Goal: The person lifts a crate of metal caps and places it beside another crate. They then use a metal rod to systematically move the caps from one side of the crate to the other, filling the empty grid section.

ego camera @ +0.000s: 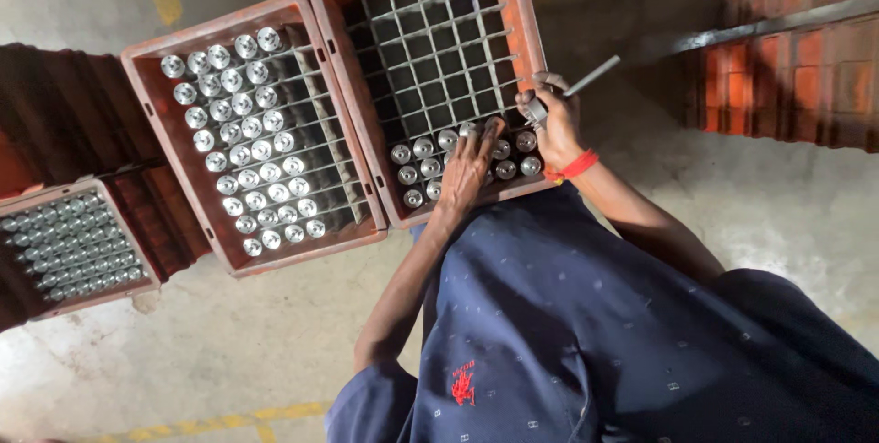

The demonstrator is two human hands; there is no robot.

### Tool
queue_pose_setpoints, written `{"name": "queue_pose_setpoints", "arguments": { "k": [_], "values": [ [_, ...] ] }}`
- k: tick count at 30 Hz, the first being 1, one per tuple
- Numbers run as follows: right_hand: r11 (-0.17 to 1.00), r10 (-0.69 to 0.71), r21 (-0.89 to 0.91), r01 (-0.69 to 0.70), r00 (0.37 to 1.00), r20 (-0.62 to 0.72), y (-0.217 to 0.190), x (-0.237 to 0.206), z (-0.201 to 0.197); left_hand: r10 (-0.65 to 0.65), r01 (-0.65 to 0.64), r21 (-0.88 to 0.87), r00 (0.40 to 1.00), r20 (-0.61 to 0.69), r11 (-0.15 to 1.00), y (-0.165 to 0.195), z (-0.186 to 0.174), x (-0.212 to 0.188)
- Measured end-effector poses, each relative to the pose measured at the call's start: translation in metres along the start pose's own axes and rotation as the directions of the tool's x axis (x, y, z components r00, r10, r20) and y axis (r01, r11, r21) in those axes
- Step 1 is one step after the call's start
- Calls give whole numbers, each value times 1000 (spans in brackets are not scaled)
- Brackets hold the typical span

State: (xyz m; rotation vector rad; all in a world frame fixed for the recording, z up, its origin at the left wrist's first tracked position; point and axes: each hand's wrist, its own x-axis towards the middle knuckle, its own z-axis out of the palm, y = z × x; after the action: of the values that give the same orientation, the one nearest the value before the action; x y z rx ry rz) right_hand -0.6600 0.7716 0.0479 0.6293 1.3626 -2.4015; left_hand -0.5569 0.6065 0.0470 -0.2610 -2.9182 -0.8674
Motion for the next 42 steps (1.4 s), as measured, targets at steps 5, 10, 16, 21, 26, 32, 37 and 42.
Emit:
{"name": "queue_pose_setpoints", "arguments": {
  "k": [5, 10, 16, 21, 26, 32, 37, 42],
  "values": [
    [1000, 14, 14, -14, 1000, 11, 9, -13, -6, -41, 39, -332, 999, 1, 942, -5, -8, -12],
    [995, 95, -14, -95, 995, -26, 11, -28, -18, -262, 250, -81, 889, -376, 965, -66, -81, 5],
    [996, 85, -24, -86, 996, -38, 10, -40, -24, -432, 612, 131, 678, -595, 780, -172, -180, 64],
    [998, 58, -23, -59, 997, -54, 14, -45, -25, -635, 753, 64, 594, -493, 655, -183, -203, 99],
    [997, 40, -68, -44, 998, -56, 14, -54, -37, -394, 555, 47, 645, -655, 831, -176, -207, 88],
    [995, 90, -53, -89, 996, 20, 24, -54, -41, -809, -248, -959, 531, -252, 136, -148, -193, 30],
    [977, 148, -158, -142, 989, 24, 42, -46, 8, -786, 295, -937, 617, 39, 185, -86, -99, 20],
    [995, -21, -95, 42, 979, 205, 42, -35, 53, -533, 421, -603, 846, -9, 677, -16, -34, -4]
  ]
}}
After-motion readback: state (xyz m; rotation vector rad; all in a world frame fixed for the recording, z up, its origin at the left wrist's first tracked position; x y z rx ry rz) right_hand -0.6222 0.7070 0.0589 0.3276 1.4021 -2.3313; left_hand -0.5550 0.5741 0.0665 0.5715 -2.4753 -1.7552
